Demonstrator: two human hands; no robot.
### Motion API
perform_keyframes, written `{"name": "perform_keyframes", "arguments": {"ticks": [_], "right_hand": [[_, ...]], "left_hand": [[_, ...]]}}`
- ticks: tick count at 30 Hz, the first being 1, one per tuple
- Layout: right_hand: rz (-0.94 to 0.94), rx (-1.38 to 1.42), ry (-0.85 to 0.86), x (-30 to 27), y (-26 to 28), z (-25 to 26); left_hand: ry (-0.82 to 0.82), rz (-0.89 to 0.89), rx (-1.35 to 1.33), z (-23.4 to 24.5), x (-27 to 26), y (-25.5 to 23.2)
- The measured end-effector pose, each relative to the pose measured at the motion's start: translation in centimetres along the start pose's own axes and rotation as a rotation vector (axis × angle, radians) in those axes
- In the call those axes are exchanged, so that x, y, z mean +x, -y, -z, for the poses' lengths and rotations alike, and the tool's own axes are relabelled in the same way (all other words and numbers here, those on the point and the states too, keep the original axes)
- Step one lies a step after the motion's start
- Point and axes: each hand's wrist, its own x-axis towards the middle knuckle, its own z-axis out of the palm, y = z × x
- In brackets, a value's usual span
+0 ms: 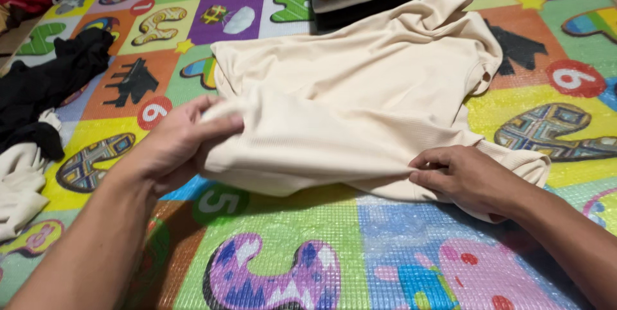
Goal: The person folds a beige garment on a colorful alphabet mat, turning the item inside out, smoothing the fabric, and folding the sides toward the center.
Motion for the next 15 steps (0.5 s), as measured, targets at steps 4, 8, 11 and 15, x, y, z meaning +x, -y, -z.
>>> {"name": "perform_keyframes", "arguments": {"ticks": [4,8,11,15], "right_hand": [[-0.015,-0.064,0.031,-1.1,1.3,1.3],[-0.058,-0.063,0.063,-1.6,1.0,2.4],[0.178,0.021,0.078,-0.9,-0.7,3.4],[0.022,-0.046,-0.009,0.0,-1.0,4.5]], "left_hand": [[-0.140,0.180,0.580,2.6,-0.3,0.3],[-0.193,0.332,0.772,6.4,0.0,1.6],[-0.118,0.112,0.408,8.6,0.1,2.9],[-0.088,0.040,0.083,9.6,-0.3,3.1]]}}
